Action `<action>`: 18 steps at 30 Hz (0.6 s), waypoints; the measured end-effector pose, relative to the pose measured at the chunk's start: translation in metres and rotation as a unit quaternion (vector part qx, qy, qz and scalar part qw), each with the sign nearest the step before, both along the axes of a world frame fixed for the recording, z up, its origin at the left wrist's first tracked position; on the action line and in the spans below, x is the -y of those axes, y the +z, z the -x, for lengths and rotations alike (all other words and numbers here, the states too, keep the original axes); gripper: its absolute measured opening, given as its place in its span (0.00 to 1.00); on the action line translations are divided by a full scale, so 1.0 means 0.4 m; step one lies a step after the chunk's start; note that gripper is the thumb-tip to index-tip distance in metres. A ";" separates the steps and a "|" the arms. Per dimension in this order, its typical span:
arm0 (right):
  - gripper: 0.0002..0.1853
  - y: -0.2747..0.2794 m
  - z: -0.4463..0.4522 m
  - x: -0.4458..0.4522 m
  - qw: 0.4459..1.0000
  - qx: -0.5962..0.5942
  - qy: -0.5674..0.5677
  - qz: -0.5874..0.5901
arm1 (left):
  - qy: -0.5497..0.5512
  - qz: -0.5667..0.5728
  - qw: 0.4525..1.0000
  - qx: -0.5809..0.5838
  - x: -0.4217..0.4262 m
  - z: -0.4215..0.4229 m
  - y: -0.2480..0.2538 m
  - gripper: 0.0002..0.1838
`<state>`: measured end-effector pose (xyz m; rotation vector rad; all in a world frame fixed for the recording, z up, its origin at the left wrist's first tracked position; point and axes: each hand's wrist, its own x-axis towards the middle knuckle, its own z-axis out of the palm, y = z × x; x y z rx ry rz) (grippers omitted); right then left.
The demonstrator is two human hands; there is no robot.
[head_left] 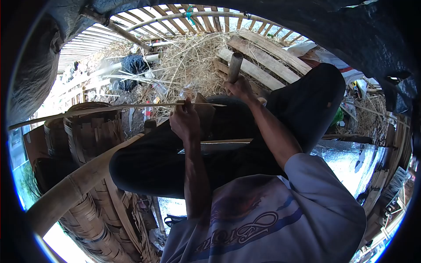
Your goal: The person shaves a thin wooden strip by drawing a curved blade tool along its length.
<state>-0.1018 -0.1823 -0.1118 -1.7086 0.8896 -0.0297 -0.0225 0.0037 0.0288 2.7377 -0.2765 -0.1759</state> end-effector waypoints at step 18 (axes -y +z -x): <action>0.20 -0.050 -0.001 -0.015 0.999 -0.024 0.032 -0.012 | 0.006 0.023 0.999 0.029 -0.020 -0.002 -0.013 0.17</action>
